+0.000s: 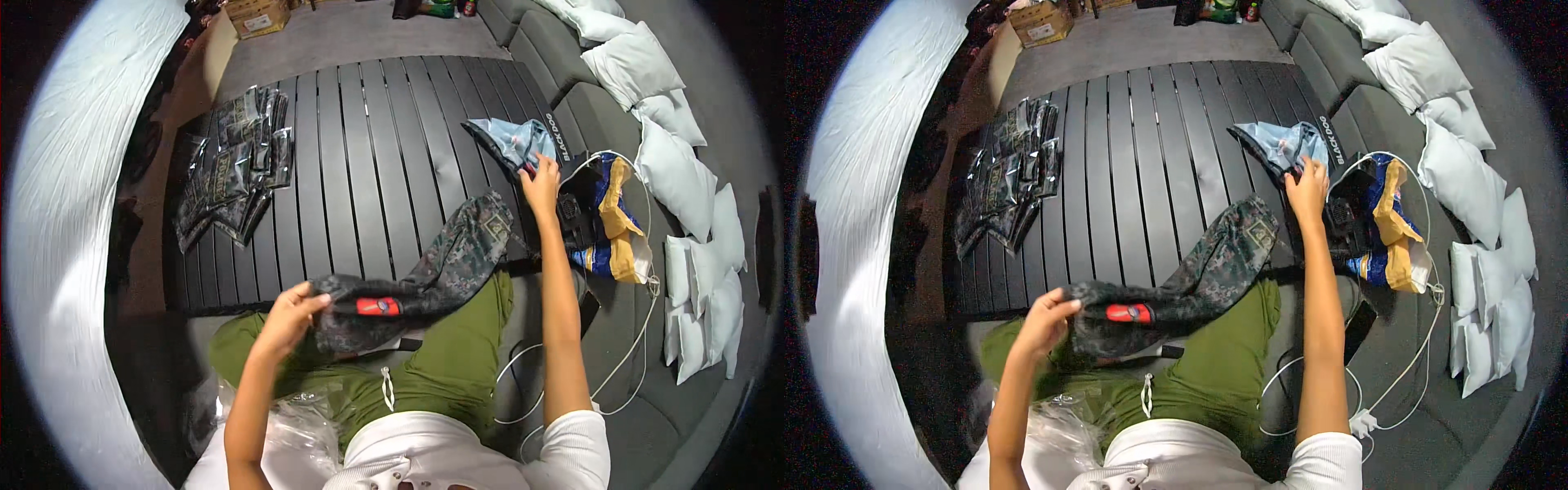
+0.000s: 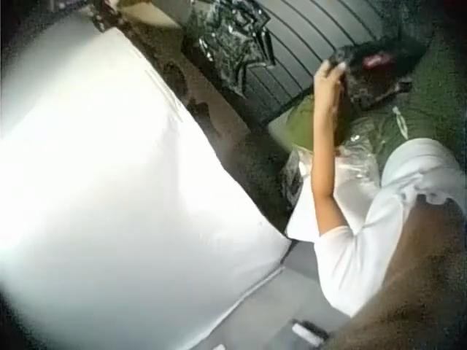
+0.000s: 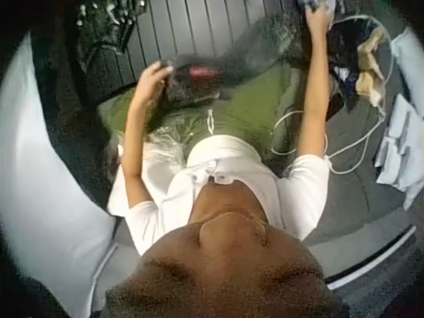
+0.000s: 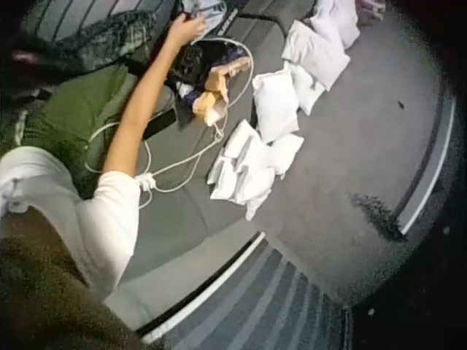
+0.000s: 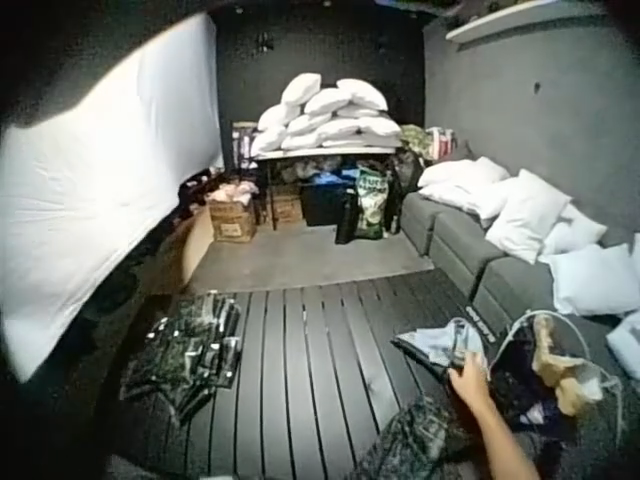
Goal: Trimming loose threads from a camouflage textile pouch with scissors and folding it on a table.
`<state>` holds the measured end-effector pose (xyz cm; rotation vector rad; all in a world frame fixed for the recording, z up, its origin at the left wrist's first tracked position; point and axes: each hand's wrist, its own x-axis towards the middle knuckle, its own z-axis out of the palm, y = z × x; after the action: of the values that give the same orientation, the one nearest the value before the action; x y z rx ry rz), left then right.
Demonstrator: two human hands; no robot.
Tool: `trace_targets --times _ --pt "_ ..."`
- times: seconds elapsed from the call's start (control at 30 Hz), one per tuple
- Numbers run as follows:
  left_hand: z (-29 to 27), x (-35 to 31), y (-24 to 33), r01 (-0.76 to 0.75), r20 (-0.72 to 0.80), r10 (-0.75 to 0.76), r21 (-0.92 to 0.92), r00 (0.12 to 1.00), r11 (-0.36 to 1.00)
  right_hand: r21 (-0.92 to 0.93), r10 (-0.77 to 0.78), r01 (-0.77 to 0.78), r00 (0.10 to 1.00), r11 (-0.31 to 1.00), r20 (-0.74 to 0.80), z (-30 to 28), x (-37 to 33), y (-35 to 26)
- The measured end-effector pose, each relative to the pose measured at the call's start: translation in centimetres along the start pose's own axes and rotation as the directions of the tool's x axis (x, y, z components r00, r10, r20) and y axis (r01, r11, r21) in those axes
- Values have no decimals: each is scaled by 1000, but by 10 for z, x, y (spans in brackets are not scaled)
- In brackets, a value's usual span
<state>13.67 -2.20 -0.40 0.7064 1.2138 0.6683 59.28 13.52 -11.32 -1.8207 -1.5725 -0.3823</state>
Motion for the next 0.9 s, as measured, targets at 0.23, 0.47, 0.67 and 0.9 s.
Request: trace_targets --times 0.23,0.47,0.67,0.9 --pt "-9 15 -36 168 -32 -168 -10 985 986 80 156 -282 720 956 677 -22 -32 -51" --pt "-29 15 -41 92 -161 -132 -236 978 968 188 -8 -173 716 967 698 -46 -21 -36" --pt "-81 -30 33 -305 -290 216 -307 932 902 620 -118 -740 613 259 781 -111 6 -49" --pt "-207 76 -9 -24 -335 -45 -198 941 980 393 -64 -920 392 8 918 -22 -30 -78"
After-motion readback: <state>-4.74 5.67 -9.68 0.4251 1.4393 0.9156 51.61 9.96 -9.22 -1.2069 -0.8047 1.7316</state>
